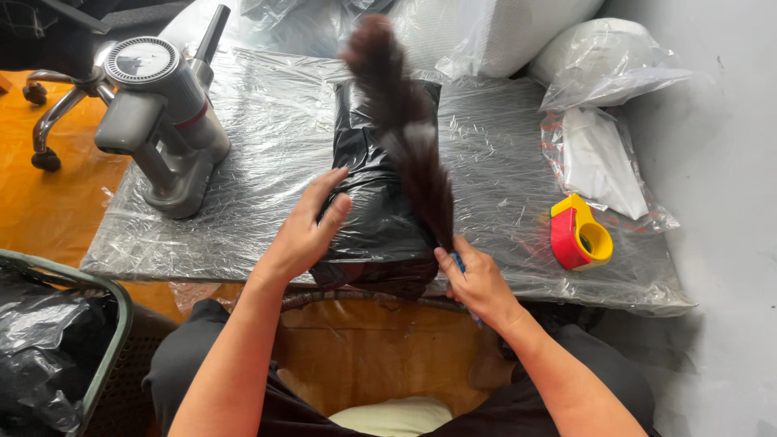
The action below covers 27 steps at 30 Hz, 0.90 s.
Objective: The person wraps a cushion in plastic and uses a vacuum cleaner hose to remove air from the bag.
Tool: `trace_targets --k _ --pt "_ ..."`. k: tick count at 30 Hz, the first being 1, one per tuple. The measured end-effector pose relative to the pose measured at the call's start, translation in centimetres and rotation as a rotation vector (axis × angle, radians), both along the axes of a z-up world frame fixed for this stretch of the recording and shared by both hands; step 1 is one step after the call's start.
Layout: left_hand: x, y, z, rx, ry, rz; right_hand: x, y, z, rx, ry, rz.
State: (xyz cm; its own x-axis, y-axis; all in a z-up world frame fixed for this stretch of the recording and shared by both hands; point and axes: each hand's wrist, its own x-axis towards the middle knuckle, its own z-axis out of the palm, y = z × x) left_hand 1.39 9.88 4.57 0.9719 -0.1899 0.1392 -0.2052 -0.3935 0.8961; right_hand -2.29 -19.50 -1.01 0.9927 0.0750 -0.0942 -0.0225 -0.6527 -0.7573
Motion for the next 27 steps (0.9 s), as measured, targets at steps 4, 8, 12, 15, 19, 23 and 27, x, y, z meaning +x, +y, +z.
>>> trace_targets --k 4,8,12,15,19,23,27 --pt "-2.3 0.1 0.0 0.464 -0.087 -0.075 0.5 -2.1 -1.8 -0.190 0.002 0.154" --pt "-2.6 0.6 0.1 0.519 0.030 -0.052 1.8 -3.6 -3.6 -0.145 0.199 -0.027" --pt "-1.8 2.0 -1.2 0.550 0.143 -0.018 1.8 -2.6 -3.9 0.259 0.150 -0.236" --pt "-1.6 2.0 -0.7 0.535 0.152 0.022 -0.2 -0.3 -3.1 0.262 0.109 -0.092" --pt "-2.3 1.2 0.7 0.500 0.207 0.091 -0.7 1.8 -4.5 0.215 0.236 0.001" --pt "-1.8 0.7 -0.3 0.543 0.160 0.192 -1.4 2.9 -4.4 0.312 0.225 -0.118" --pt "-1.5 1.0 -1.1 0.501 0.171 0.227 -2.7 3.4 -4.2 0.294 0.062 -0.063"
